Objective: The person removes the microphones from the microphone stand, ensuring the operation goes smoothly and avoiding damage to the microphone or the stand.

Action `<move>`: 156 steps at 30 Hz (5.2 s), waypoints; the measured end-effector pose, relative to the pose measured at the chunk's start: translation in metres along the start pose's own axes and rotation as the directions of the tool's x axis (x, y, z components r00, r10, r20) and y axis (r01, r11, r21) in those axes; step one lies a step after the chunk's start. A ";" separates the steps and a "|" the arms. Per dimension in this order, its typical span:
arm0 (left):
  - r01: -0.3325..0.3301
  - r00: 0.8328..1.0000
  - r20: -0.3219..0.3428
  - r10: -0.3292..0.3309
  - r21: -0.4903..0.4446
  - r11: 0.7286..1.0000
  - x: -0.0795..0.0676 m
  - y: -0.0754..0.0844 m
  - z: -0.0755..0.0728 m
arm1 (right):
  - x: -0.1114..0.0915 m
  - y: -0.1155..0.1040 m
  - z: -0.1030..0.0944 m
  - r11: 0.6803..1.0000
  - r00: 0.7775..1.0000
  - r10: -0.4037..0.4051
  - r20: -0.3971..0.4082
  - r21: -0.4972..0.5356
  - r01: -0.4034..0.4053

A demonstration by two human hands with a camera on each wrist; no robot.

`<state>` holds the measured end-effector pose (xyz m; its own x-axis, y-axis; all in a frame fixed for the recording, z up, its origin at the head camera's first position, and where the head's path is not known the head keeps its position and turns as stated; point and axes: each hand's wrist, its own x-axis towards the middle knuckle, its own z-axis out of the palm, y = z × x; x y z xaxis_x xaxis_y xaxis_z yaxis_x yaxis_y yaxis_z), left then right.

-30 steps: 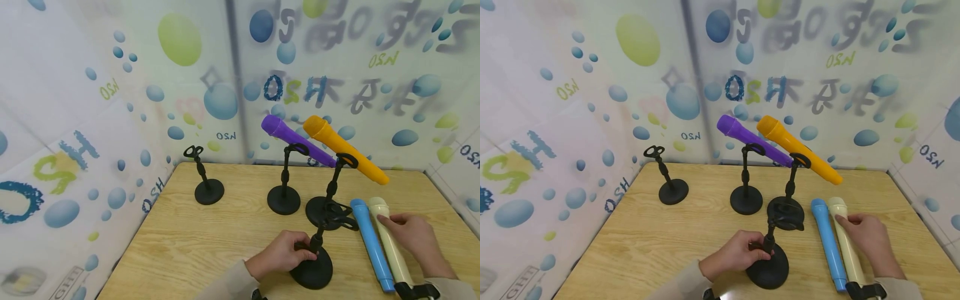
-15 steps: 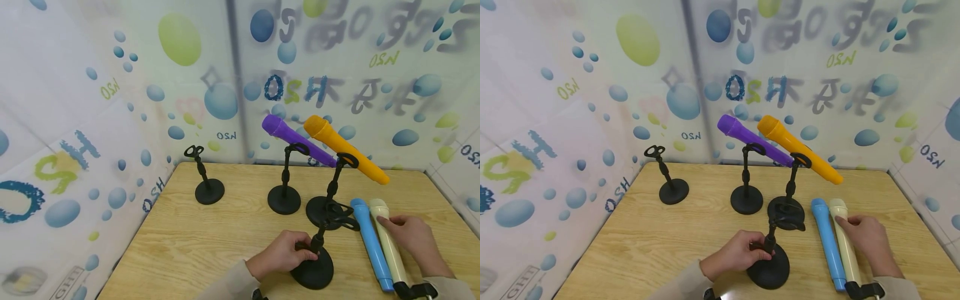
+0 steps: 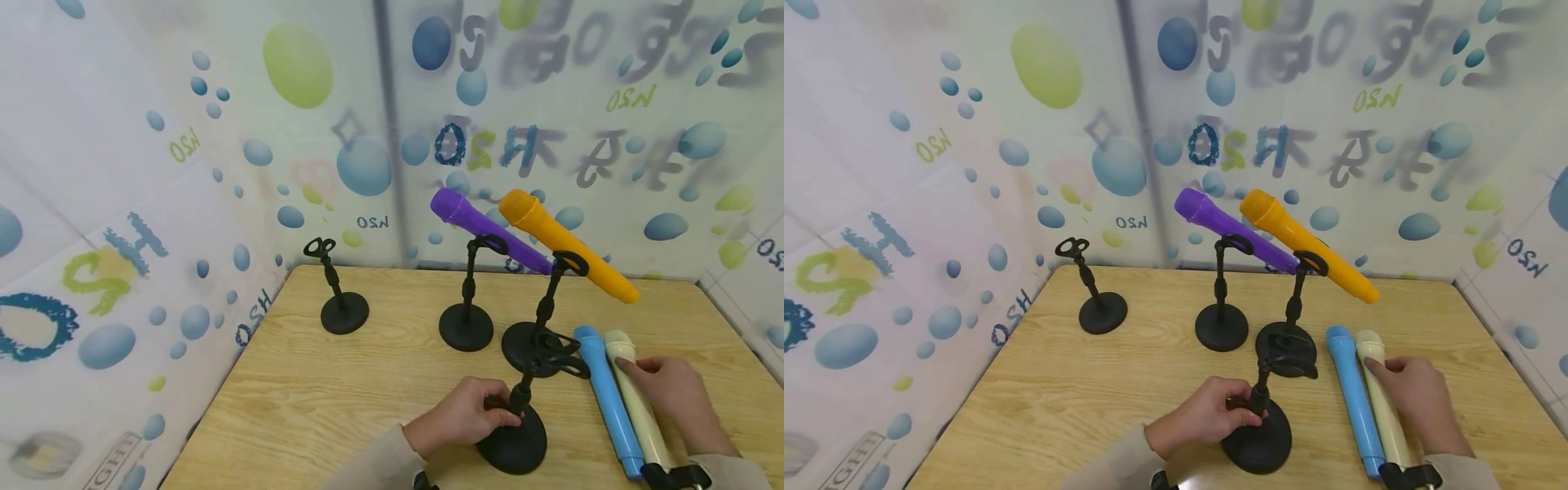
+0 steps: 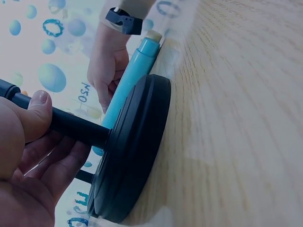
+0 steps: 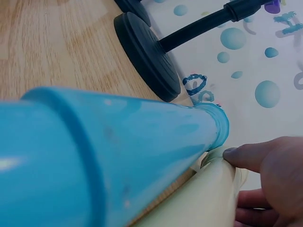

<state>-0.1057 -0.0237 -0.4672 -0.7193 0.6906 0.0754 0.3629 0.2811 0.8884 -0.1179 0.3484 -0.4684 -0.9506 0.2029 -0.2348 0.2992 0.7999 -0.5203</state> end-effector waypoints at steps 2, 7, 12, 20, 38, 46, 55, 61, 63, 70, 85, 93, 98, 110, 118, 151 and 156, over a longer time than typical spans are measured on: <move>0.000 1.000 0.001 0.000 0.001 1.000 0.000 0.000 0.000 | -0.001 -0.001 0.001 1.000 1.000 -0.002 -0.001 -0.005 0.002; -0.002 1.000 0.004 0.002 -0.005 1.000 0.000 -0.001 0.000 | -0.003 -0.002 0.000 1.000 1.000 0.002 -0.010 -0.009 -0.002; -0.003 1.000 0.006 0.003 -0.013 1.000 0.000 -0.001 0.001 | -0.008 0.001 -0.001 1.000 1.000 -0.010 -0.020 -0.007 0.010; 0.007 1.000 0.006 -0.007 -0.029 1.000 0.001 -0.001 0.001 | -0.015 0.007 -0.004 1.000 0.996 0.007 -0.085 0.016 -0.006; 0.008 1.000 0.009 -0.008 -0.019 1.000 -0.002 -0.001 -0.003 | -0.040 0.008 0.004 0.984 0.927 0.025 -0.374 0.173 0.044; -0.007 1.000 0.002 0.007 -0.033 0.999 -0.006 -0.003 -0.006 | -0.048 -0.002 0.008 0.977 0.908 -0.056 -0.415 0.164 0.135; 0.003 1.000 -0.018 -0.004 -0.034 0.999 -0.012 -0.004 -0.011 | -0.052 -0.013 0.014 0.962 0.899 -0.145 -0.412 0.153 0.226; 0.017 0.999 -0.027 -0.018 -0.039 0.999 -0.015 -0.005 -0.014 | -0.053 -0.024 0.021 0.951 0.893 -0.189 -0.407 0.150 0.270; 0.021 0.999 -0.034 -0.023 -0.040 0.999 -0.016 -0.006 -0.015 | -0.054 -0.029 0.024 0.947 0.888 -0.206 -0.410 0.143 0.286; 0.010 0.998 -0.061 -0.012 -0.029 1.000 -0.020 -0.008 -0.017 | -0.055 -0.044 0.034 0.910 0.854 -0.299 -0.427 0.143 0.390; -0.003 0.997 -0.072 0.002 -0.008 1.000 -0.028 -0.011 -0.025 | -0.054 -0.082 0.050 0.805 0.800 -0.452 -0.396 0.207 0.557; 0.015 0.996 -0.088 -0.016 -0.012 1.000 -0.031 -0.011 -0.028 | -0.052 -0.100 0.062 0.760 0.777 -0.496 -0.387 0.239 0.604; 0.028 0.995 -0.095 -0.030 -0.022 0.999 -0.033 -0.012 -0.030 | -0.052 -0.109 0.067 0.759 0.774 -0.510 -0.375 0.227 0.610; 0.040 0.991 -0.127 -0.044 -0.038 0.998 -0.037 -0.012 -0.032 | -0.058 -0.129 0.072 0.666 0.703 -0.591 -0.394 0.252 0.702; 0.045 0.989 -0.138 -0.052 -0.054 0.998 -0.039 -0.013 -0.034 | -0.065 -0.142 0.072 0.648 0.721 -0.608 -0.332 0.316 0.693; 0.054 0.987 -0.147 -0.061 -0.053 0.997 -0.040 -0.011 -0.036 | -0.088 -0.166 0.086 0.558 0.709 -0.660 -0.251 0.469 0.685; 0.055 0.987 -0.148 -0.065 -0.075 0.996 -0.040 -0.012 -0.035 | -0.092 -0.169 0.091 0.552 0.713 -0.647 -0.271 0.480 0.682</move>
<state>-0.1022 -0.0785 -0.4651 -0.8213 0.5645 0.0832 0.2775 0.2678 0.9226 -0.0730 0.1436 -0.4333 -0.8936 -0.2194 0.3915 -0.4443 0.3089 -0.8410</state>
